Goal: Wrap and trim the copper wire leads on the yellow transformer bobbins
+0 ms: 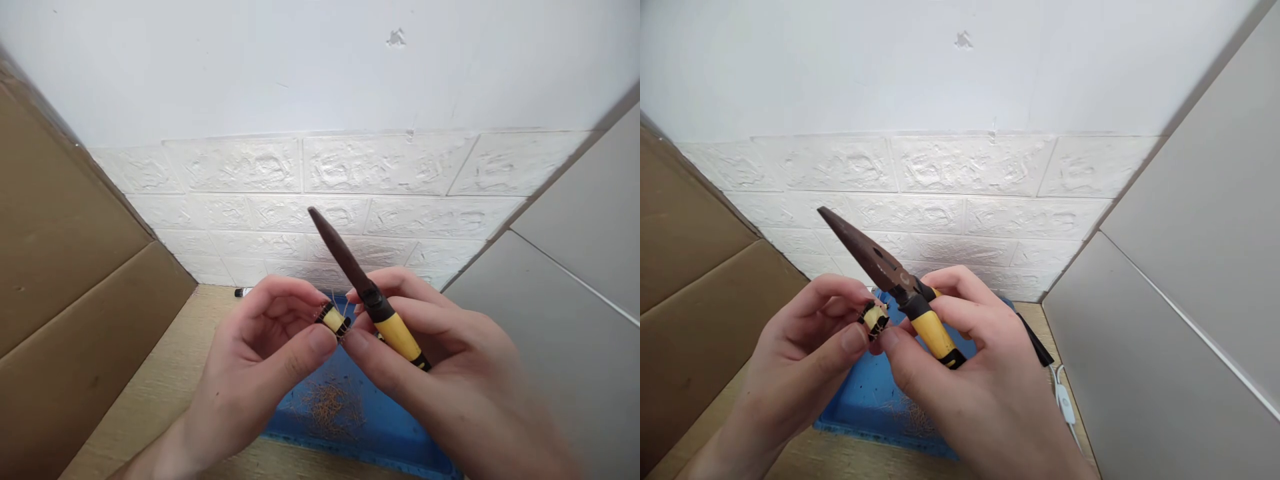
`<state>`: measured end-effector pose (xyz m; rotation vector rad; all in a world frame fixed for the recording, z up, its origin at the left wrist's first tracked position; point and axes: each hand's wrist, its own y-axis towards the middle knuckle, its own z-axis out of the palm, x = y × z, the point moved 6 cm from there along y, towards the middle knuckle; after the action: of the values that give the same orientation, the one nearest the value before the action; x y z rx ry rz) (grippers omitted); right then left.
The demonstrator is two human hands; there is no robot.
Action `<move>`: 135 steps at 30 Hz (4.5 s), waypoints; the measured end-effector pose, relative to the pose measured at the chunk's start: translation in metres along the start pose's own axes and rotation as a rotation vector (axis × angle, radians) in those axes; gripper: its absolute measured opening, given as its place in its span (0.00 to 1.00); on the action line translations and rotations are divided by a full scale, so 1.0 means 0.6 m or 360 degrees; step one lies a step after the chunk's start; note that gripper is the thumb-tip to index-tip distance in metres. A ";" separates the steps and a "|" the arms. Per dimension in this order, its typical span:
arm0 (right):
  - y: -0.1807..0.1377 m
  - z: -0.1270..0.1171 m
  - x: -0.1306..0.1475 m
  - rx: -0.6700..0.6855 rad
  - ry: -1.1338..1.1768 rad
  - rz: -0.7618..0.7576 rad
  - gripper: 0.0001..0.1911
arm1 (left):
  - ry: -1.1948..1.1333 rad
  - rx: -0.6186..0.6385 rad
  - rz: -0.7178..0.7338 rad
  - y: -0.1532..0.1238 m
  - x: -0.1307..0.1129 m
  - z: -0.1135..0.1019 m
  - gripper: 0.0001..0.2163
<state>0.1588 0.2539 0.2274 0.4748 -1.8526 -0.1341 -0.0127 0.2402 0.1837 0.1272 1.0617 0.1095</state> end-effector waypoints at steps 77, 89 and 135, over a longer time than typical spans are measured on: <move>-0.018 -0.021 0.023 -0.0015 -0.0062 -0.0044 0.15 | 0.0859 0.0313 0.0307 -0.021 -0.036 0.015 0.05; -0.013 -0.020 0.014 0.0235 -0.0133 -0.0163 0.15 | 0.0873 0.0414 0.0256 -0.019 -0.028 0.023 0.12; -0.026 0.007 0.003 0.0216 0.0167 -0.0062 0.12 | 0.1279 0.0574 0.0708 -0.041 -0.035 0.031 0.14</move>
<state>0.1587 0.2385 0.2223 0.6009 -1.7567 -0.0093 -0.0058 0.2116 0.2069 0.6890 1.8371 0.3928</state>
